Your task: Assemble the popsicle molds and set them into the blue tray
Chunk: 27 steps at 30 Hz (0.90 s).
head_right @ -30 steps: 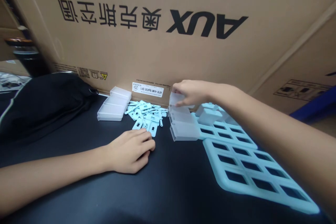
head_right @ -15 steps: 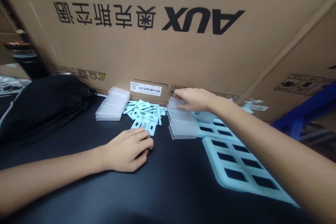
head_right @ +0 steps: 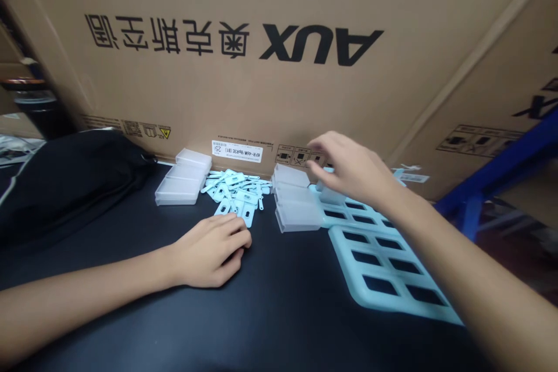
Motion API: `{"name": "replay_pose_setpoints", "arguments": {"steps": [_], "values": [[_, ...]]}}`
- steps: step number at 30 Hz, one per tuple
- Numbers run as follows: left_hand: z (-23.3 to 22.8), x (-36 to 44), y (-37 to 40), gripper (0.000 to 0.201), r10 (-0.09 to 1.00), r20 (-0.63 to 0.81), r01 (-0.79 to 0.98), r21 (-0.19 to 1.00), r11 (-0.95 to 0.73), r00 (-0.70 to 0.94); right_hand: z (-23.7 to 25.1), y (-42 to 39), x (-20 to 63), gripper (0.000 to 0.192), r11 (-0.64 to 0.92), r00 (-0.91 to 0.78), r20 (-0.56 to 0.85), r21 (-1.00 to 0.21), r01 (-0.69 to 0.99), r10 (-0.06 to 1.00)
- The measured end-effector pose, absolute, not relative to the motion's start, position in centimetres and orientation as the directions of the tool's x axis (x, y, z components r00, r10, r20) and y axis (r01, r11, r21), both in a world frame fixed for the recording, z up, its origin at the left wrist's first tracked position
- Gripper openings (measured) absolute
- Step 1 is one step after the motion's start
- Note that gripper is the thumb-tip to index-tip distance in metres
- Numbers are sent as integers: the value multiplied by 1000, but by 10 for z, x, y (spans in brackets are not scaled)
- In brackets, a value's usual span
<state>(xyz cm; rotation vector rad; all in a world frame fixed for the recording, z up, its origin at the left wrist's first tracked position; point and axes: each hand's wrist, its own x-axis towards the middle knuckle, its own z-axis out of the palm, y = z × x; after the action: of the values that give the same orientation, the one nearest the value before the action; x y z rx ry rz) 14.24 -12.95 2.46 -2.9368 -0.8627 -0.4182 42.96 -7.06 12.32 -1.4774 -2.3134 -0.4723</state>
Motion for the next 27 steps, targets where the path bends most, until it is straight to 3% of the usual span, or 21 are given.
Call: {"name": "replay_pose_setpoints", "arguments": {"steps": [2, 4, 6, 9, 12, 17, 21, 24, 27], "values": [[25, 148, -128, 11, 530, 304, 560, -15, -828, 792, 118, -96, 442, 25, 281, -191, 659, -33, 959, 728], [26, 157, -123, 13, 545, 345, 597, -60, -800, 765, 104, -114, 458, 17, 149, 47, 720, -206, 967, 692], [25, 168, -116, 16, 575, 378, 644, -78, -761, 725, 84, -121, 474, 16, 62, 212, 640, -377, 924, 738], [20, 184, -101, 21, 637, 416, 719, -61, -692, 649, 58, -113, 492, 26, 46, 174, 374, -512, 858, 911], [14, 198, -87, 29, 669, 450, 765, -47, -643, 591, 47, -98, 496, 41, 24, 91, 249, -424, 905, 964], [10, 213, -70, 42, 684, 443, 771, -27, -636, 580, 49, -80, 490, 57, -126, 151, 100, -220, 967, 983], [7, 218, -61, 44, 696, 413, 767, -10, -642, 588, 48, -73, 488, 65, -155, 153, -19, -158, 975, 988], [5, 219, -59, 45, 702, 389, 763, -4, -646, 596, 44, -72, 486, 70, -191, 193, 9, -125, 974, 981], [4, 220, -59, 46, 716, 385, 775, 3, -631, 582, 39, -70, 481, 82, -326, 333, 107, -80, 942, 937]]}}
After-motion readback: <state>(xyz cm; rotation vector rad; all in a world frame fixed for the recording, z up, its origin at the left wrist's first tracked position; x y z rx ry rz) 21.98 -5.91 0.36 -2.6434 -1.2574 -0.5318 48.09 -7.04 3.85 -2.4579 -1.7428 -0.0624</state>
